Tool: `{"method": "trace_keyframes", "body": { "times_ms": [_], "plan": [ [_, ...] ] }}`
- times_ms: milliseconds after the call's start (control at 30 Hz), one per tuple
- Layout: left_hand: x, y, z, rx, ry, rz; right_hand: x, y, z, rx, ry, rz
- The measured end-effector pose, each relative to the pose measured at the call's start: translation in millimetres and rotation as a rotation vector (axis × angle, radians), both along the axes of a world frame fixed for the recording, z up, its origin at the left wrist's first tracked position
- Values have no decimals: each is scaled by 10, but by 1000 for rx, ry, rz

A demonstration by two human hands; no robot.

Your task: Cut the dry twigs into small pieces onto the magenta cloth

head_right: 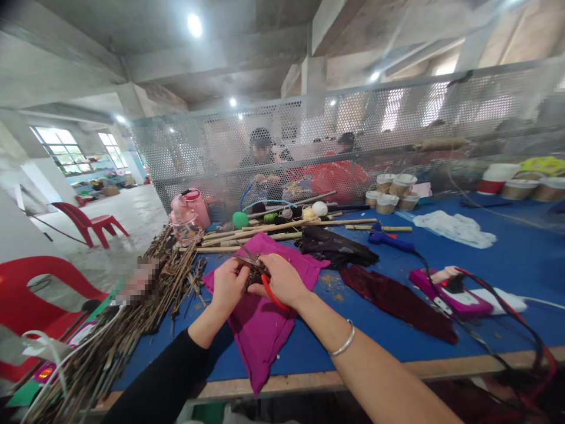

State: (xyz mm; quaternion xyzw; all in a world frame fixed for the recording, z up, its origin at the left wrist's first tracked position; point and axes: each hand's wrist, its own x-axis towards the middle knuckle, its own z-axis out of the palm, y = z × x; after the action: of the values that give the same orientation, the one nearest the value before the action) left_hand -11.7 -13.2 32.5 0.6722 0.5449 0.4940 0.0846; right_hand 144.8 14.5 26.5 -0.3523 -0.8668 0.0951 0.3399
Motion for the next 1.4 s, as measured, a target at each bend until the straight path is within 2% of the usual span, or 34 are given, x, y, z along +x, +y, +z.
{"method": "trace_keyframes", "body": {
  "times_ms": [233,533,767,1033,1267,1400],
  "plan": [
    [9,-15,24,-24,-54,22,-7,8,12,43,-30,-12],
    [1,19,-16,-37,-78,86,3,37,-35,69,-73,-53],
    [-21,22,-21,-31,15,51,13,2,-3,-5,-14,-11],
    [-58,21,-4,-19,37,13,15,14,-43,-112,58,54],
    [-37,35,-18,-98,-35,-25,28,17,-70,-166,17,15],
    [-73,72,-51,-145,-23,18,52,38,-47,-156,-23,-44]
  ]
}}
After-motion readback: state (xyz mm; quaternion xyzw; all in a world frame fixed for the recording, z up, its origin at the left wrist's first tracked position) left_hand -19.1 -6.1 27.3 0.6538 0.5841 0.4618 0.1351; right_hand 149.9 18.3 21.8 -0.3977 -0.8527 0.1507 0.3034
